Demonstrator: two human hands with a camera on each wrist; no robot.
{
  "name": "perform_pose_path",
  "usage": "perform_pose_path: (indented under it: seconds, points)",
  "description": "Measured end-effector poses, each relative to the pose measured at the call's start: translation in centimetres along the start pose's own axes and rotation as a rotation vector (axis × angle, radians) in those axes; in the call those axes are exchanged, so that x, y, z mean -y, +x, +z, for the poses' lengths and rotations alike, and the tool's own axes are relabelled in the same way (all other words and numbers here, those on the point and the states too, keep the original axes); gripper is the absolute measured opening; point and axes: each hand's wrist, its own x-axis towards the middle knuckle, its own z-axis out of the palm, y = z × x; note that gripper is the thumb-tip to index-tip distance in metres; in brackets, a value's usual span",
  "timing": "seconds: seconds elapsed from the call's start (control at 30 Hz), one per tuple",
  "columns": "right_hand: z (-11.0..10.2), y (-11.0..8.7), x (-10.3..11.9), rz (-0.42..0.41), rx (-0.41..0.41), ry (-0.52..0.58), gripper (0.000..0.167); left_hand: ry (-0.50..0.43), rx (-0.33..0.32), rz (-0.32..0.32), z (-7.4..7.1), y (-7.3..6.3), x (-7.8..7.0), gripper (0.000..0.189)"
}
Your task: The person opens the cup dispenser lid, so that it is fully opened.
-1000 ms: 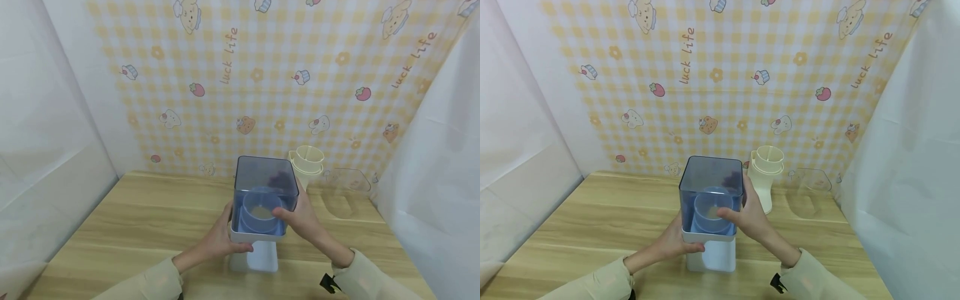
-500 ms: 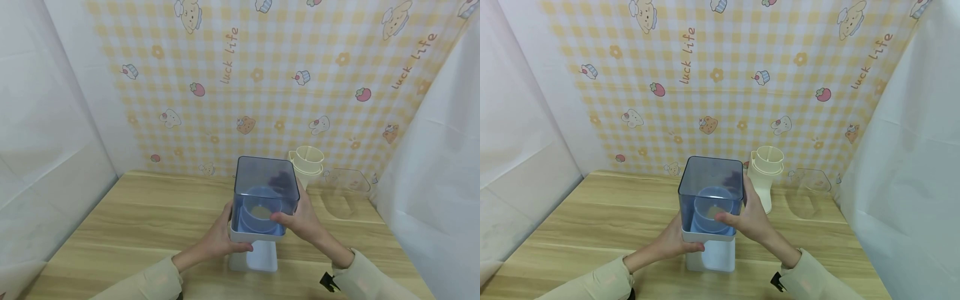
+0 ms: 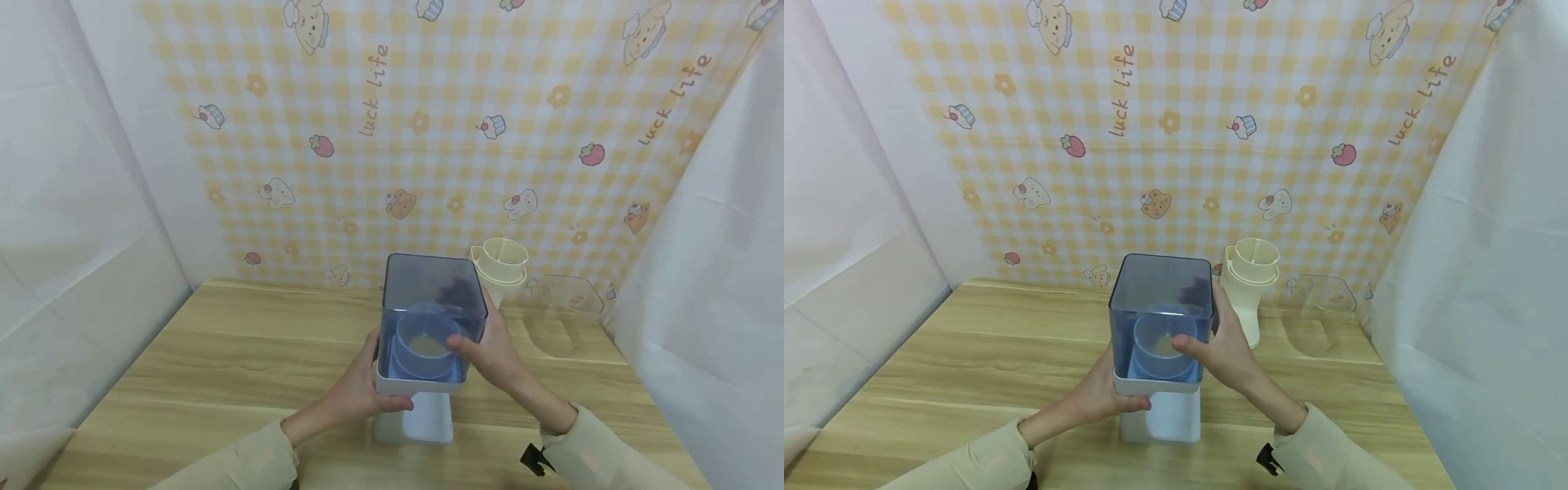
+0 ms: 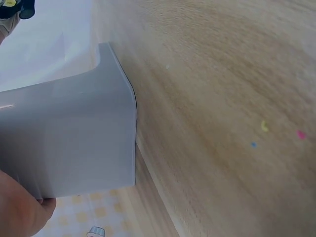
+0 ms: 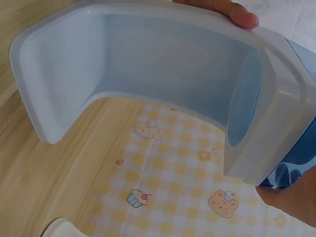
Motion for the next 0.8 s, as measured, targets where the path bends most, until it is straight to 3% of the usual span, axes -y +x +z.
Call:
perform_pose_path:
  seconds: [0.43, 0.63, 0.8]
  points:
    - [0.0, -0.2, 0.2, -0.016, 0.011, -0.005, 0.094, -0.013, -0.001, -0.075, -0.1, -0.1, -0.8, 0.121]
    - [0.0, -0.5, 0.8, -0.074, 0.026, -0.062, 0.105, -0.017, 0.010, -0.069, -0.2, -0.1, -0.6, 0.123]
    - [-0.1, -0.6, 1.1, -0.076, 0.029, -0.124, 0.108, 0.000, 0.011, -0.021, -0.1, 0.0, -0.1, 0.125]
